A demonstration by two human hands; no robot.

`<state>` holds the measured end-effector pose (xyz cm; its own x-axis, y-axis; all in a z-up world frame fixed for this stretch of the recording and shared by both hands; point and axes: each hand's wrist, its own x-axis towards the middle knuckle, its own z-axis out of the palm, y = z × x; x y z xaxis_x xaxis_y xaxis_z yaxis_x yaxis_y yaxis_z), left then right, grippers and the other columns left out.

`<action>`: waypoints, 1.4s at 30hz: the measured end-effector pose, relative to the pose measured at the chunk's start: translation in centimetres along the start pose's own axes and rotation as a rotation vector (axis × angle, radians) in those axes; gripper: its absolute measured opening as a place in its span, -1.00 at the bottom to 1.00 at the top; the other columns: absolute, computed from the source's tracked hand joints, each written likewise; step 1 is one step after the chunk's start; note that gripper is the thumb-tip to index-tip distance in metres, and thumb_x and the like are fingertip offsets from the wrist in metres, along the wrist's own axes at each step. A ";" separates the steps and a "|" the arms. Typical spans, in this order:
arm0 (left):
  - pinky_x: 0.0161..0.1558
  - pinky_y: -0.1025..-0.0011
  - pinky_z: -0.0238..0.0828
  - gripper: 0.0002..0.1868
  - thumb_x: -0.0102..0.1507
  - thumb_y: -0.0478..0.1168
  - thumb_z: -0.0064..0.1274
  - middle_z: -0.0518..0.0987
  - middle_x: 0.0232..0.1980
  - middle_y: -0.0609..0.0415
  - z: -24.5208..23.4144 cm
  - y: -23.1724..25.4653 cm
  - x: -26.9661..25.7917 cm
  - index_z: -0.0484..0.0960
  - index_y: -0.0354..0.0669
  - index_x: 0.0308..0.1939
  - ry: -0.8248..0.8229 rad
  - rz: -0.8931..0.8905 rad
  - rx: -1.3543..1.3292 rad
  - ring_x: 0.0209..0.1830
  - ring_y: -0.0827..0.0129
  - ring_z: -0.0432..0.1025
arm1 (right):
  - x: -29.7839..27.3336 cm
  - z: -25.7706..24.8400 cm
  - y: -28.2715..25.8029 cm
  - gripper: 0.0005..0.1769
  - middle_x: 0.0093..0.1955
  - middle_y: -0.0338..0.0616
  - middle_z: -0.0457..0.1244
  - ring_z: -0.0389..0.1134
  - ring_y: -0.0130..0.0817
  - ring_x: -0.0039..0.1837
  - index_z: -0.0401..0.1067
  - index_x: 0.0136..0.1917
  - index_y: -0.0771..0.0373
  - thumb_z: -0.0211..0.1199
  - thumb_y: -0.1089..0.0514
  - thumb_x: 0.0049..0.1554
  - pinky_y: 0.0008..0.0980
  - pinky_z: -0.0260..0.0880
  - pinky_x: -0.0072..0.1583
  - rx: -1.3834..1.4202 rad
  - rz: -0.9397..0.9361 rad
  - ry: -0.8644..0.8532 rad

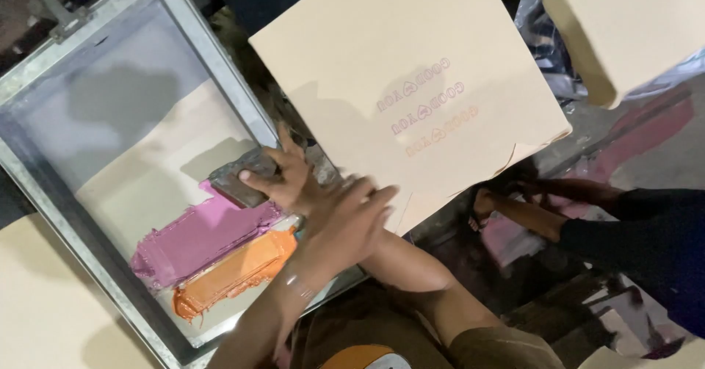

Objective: Screen printing designs onto pink fabric using a manual screen and squeegee with two colors of ink.

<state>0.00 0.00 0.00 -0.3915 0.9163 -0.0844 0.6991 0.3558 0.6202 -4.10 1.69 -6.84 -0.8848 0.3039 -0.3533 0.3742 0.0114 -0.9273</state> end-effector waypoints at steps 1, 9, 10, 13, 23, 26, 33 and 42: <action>0.02 0.09 0.40 -0.71 0.37 -0.18 -0.03 0.56 -0.16 -0.09 1.3 -0.2 1.8 0.62 0.00 0.16 -0.007 -0.005 0.003 -0.08 -0.11 0.49 | 0.5 0.3 1.4 -0.29 0.68 0.39 -0.18 0.00 0.41 0.58 0.51 0.21 0.23 0.43 -0.29 -0.02 0.09 -0.08 0.60 0.008 0.004 -0.003; -0.17 0.15 0.25 -0.63 0.28 -0.40 -0.06 0.52 -0.19 -0.21 4.7 -1.3 6.4 0.59 -0.31 0.17 -0.214 -0.055 0.260 -0.23 -0.06 0.47 | 0.8 -0.5 2.8 -0.46 0.76 0.20 -0.32 -0.19 0.40 0.66 0.50 0.21 -0.01 0.35 -0.30 0.07 0.25 -0.31 0.58 0.197 0.032 -0.142; -0.17 0.15 0.25 -0.63 0.28 -0.40 -0.06 0.52 -0.19 -0.21 4.8 -1.3 6.4 0.59 -0.31 0.17 -0.224 -0.056 0.262 -0.23 -0.06 0.47 | 0.8 -0.7 2.3 -0.46 0.76 0.20 -0.32 -0.19 0.40 0.66 0.50 0.21 -0.01 0.35 -0.30 0.07 0.25 -0.31 0.58 0.205 0.036 -0.142; -0.12 0.20 0.22 -0.62 0.32 -0.38 -0.12 0.49 -0.16 -0.16 4.9 -1.3 6.8 0.58 -0.26 0.20 -0.318 -0.086 0.286 -0.19 0.03 0.43 | 1.0 -1.3 1.5 -0.47 0.78 0.14 -0.39 -0.28 0.36 0.69 0.50 0.22 0.02 0.35 -0.24 0.08 0.48 -0.45 0.52 0.192 0.061 -0.176; -0.18 0.18 0.28 -0.90 0.29 -0.30 -0.02 0.42 -0.25 -0.12 3.8 -0.9 4.8 0.58 -0.19 -0.17 -0.080 -0.004 0.226 -0.21 -0.01 0.41 | 1.2 -1.1 2.2 -0.45 0.75 0.26 -0.33 -0.20 0.43 0.65 0.51 0.21 -0.03 0.38 -0.29 0.05 0.29 -0.30 0.57 0.220 0.018 -0.146; -0.28 0.15 0.39 -0.84 0.26 -0.13 0.13 0.44 -0.26 -0.05 2.6 -1.7 0.8 0.57 -0.11 -0.21 0.299 0.036 0.203 -0.33 -0.03 0.46 | 1.8 -0.5 3.8 -0.38 0.72 0.33 -0.28 -0.16 0.45 0.64 0.50 0.28 -0.04 0.41 -0.30 0.03 0.19 -0.22 0.60 0.234 -0.027 -0.108; -0.05 0.25 0.46 -0.84 0.15 -0.36 0.37 0.59 -0.24 0.10 -4.1 -7.9 -18.8 0.75 0.03 -0.32 0.913 -0.589 0.225 -0.24 0.15 0.51 | 1.8 0.3 5.3 0.05 0.63 0.41 -0.08 -0.06 0.21 0.63 0.08 0.62 0.29 0.51 -0.11 0.06 0.11 -0.19 0.60 0.259 -0.067 -0.023; 0.14 -0.31 0.36 -0.49 0.34 -0.37 -0.01 0.44 0.20 -0.52 -1.4 -12.4 -36.9 0.44 -0.44 0.39 0.998 -1.134 0.056 0.21 -0.49 0.38 | 1.9 2.0 1.3 0.30 0.64 0.45 -0.36 -0.33 0.26 0.69 -0.22 0.68 0.24 0.63 -0.11 0.03 0.33 -0.43 0.57 0.360 0.269 0.098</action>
<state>4.95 -38.50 -3.54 -0.9410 -0.3291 0.0792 -0.2310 0.7955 0.5602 -5.87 0.42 -8.98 -0.7324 0.3394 -0.5902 0.4515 -0.4068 -0.7942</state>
